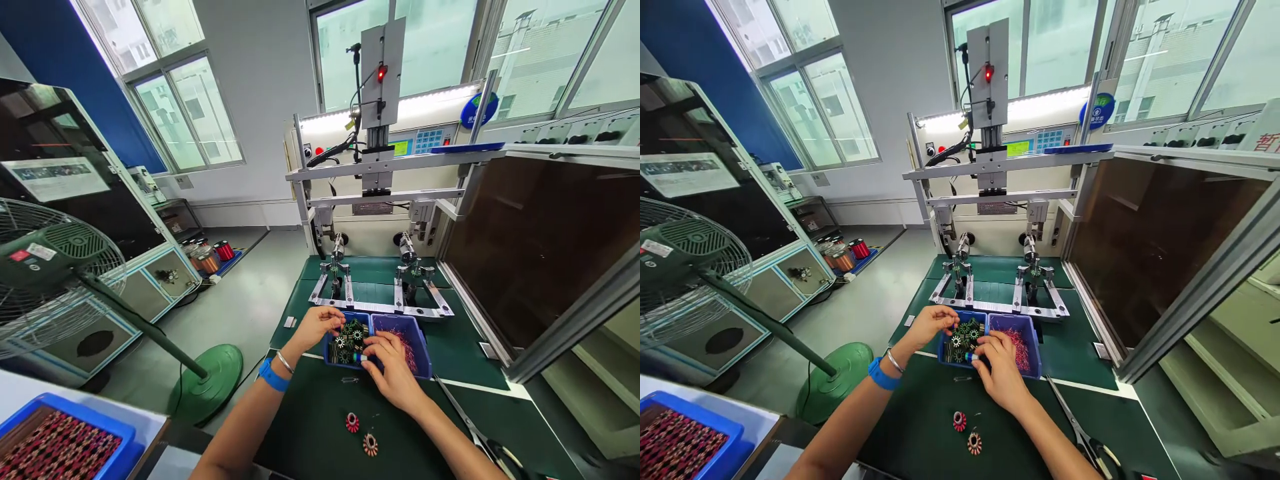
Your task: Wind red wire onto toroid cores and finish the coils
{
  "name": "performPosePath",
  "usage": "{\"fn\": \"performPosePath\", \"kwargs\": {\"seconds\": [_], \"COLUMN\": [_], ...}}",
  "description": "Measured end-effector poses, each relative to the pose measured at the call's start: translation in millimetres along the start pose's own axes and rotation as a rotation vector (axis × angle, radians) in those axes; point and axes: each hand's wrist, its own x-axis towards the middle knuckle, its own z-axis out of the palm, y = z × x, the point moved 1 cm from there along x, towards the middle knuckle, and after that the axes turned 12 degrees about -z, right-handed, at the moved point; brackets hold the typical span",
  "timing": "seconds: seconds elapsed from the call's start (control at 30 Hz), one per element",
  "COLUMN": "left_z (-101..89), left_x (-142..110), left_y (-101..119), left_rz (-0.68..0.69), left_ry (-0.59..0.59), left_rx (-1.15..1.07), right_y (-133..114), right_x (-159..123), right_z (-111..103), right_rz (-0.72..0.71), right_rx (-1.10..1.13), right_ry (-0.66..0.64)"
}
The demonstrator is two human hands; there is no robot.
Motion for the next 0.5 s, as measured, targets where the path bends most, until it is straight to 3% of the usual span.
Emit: {"fn": "performPosePath", "kwargs": {"seconds": [0.2, 0.4, 0.5], "left_z": [-19.3, -49.3, -56.3], "left_x": [52, 130, 154], "left_y": [10, 48, 54], "left_rz": [0.031, 0.078, 0.052], "left_ry": [0.146, 0.384, 0.45], "left_rx": [-0.138, -0.032, 0.07], "right_y": [-8, -9, -9], "right_x": [1, 3, 3], "right_z": [-21, -28, -28], "right_rz": [0.011, 0.008, 0.022], "right_rx": [0.075, 0.111, 0.108], "right_ry": [0.131, 0.212, 0.218]}}
